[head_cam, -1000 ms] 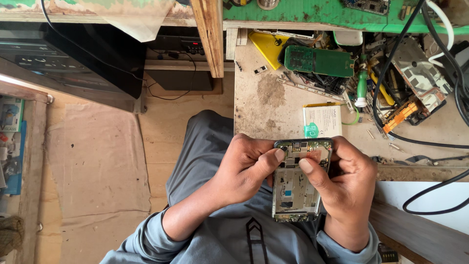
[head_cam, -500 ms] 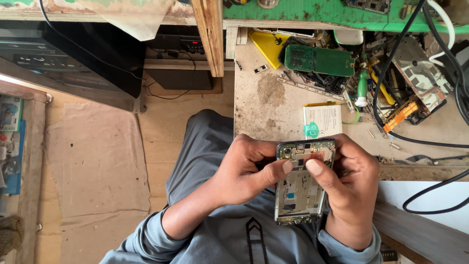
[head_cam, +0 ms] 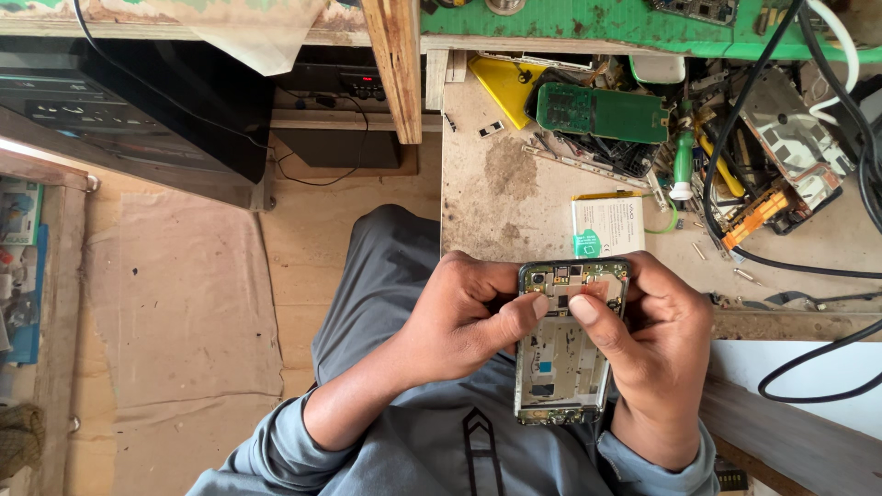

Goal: The person removes the battery from a disassembled smartphone, detaches a ribbon cable, and then uses a screwdriver to unscrew components on the phone's internal frame. The battery is placed on the workbench.

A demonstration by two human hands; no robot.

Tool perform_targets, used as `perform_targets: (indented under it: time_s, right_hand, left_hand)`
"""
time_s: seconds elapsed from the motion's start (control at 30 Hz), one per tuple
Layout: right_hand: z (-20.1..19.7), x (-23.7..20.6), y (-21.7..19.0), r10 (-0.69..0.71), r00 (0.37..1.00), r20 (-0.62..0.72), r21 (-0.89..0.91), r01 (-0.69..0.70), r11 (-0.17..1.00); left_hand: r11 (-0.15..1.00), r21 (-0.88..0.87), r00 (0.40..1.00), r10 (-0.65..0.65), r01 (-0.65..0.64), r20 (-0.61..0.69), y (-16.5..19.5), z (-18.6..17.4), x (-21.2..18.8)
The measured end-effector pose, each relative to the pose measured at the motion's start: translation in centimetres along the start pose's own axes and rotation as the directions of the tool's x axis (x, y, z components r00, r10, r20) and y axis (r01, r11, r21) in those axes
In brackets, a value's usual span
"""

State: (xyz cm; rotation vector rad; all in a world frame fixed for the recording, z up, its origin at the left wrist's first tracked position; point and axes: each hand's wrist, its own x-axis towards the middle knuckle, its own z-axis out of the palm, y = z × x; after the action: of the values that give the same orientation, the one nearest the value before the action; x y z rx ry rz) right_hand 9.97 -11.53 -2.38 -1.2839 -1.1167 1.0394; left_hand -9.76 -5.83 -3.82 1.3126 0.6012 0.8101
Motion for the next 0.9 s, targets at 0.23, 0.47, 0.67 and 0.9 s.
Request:
perform_targets:
  time_s: [0.23,0.47,0.67,0.9]
  right_hand:
    - [-0.03,-0.08,0.01,0.000,1.000,-0.005,-0.026,0.000,1.000]
    - [-0.15,-0.08,-0.10,0.003,1.000,0.007,-0.018,-0.003,1.000]
    - [-0.21,-0.02,-0.24,0.009,1.000,0.013,-0.042,-0.008,0.999]
    - [-0.06,0.11,-0.56,0.018,1.000,0.009,-0.024,-0.018,1.000]
  left_hand:
    - [1.000,0.018,1.000,-0.012,0.012,-0.008,0.17,0.10,0.04]
    - [1.000,0.029,1.000,0.004,-0.004,-0.008,0.30,0.16,-0.02]
    - [1.000,0.011,1.000,-0.029,0.029,-0.012,0.13,0.22,0.05]
    - [0.999,-0.016,0.999,-0.038,0.038,-0.013,0.12,0.31,-0.05]
